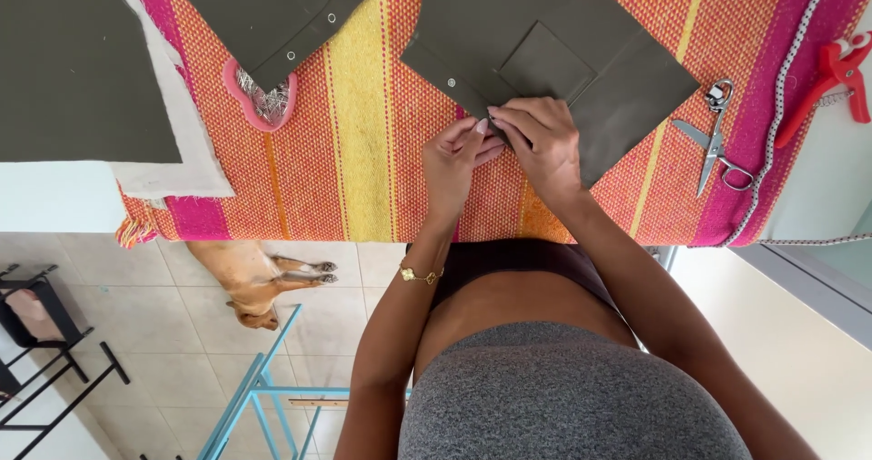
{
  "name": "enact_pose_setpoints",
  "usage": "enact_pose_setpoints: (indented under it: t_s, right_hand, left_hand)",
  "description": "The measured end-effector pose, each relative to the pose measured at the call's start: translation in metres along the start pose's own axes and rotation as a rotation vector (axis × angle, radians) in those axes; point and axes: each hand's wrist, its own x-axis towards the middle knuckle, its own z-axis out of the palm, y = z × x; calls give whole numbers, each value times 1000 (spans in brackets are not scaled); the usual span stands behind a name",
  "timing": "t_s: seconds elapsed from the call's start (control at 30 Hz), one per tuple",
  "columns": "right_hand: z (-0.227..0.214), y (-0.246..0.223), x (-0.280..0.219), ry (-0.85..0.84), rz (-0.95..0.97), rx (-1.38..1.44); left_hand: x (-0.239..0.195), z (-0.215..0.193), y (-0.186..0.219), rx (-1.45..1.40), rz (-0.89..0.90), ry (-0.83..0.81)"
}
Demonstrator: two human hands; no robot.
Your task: The person uses a red plier-like tool to attach metal snap fasteners to a dark green fabric garment laid on a colorful striped mat. They repeatedly position the snaps and press the tool to secure them, then smooth the fabric with their hands.
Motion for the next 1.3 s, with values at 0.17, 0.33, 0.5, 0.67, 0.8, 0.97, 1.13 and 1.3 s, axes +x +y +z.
enact_pose_setpoints:
  t_s: [0.17,0.33,0.5,0.67,0.8,0.97,1.13,1.3]
  right_hand:
    - [-4,1,2,-64,94,41]
    - [4,-14,37,-64,163,145]
    - [29,-12,54,-60,108,171]
    - [42,-5,50,-26,12,91]
    - [44,-3,50,-27,-2,59]
    - [28,-14,60,-94,74,73]
    - [-5,-9,29,-175,35,-264]
    - [6,-4,15,-319,32,-745]
  left_hand:
    - [1,-4,-8,4,4,10]
    - [22,-17,30,48,34,51]
    - [39,-22,36,55,67,54]
    - [36,-18,37,90,133,62]
    - [35,-16,37,93,160,65]
    - [35,-21,36,108,147,58]
    - [11,5,67,741,715,15]
    - [50,54,69,1911,853,-305]
